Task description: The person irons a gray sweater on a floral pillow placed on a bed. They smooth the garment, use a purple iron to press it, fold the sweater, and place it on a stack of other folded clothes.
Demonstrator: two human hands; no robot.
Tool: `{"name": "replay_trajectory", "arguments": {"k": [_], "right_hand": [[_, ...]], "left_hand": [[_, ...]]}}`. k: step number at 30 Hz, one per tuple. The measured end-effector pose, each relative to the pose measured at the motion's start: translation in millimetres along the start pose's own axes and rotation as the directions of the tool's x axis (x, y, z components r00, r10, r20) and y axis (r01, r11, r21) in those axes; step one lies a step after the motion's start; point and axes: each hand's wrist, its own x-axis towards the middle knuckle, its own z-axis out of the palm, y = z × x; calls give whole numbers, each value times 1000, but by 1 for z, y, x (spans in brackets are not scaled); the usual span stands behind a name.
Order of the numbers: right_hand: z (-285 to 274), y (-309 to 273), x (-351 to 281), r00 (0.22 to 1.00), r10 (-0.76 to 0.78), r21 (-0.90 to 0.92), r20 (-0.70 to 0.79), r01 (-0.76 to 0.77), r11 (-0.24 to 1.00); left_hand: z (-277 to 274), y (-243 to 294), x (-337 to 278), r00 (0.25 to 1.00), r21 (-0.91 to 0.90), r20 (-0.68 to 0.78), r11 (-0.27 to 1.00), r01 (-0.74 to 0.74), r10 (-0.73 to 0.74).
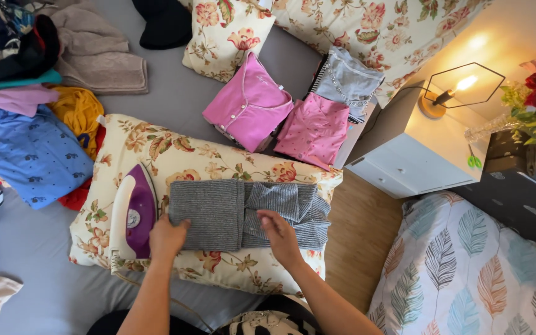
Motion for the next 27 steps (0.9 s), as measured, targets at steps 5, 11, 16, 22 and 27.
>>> {"name": "replay_trajectory", "arguments": {"k": [5, 11, 16, 22, 27], "right_hand": [[-16, -29, 11, 900, 369, 566, 231, -433, 702], [-31, -41, 25, 838, 297, 708, 457, -545, 449], [-45, -73, 27, 819, 250, 739, 517, -574, 352], [-44, -12, 39, 802, 517, 681, 299, -559, 474], [-40, -17, 57, 920, 390, 463, -34, -331, 822]], "left_hand": [[-119, 72, -31, 986, -40, -151, 997, -70, 64], [-188, 170, -108, 805, 151, -326, 868, -473, 496], [-152, 223, -197, 732, 13, 229, 750, -661, 642], [-123, 204, -179, 731, -234, 213, 760, -606, 648], [-106, 165, -140, 891, -191, 104, 888, -418, 442]]}}
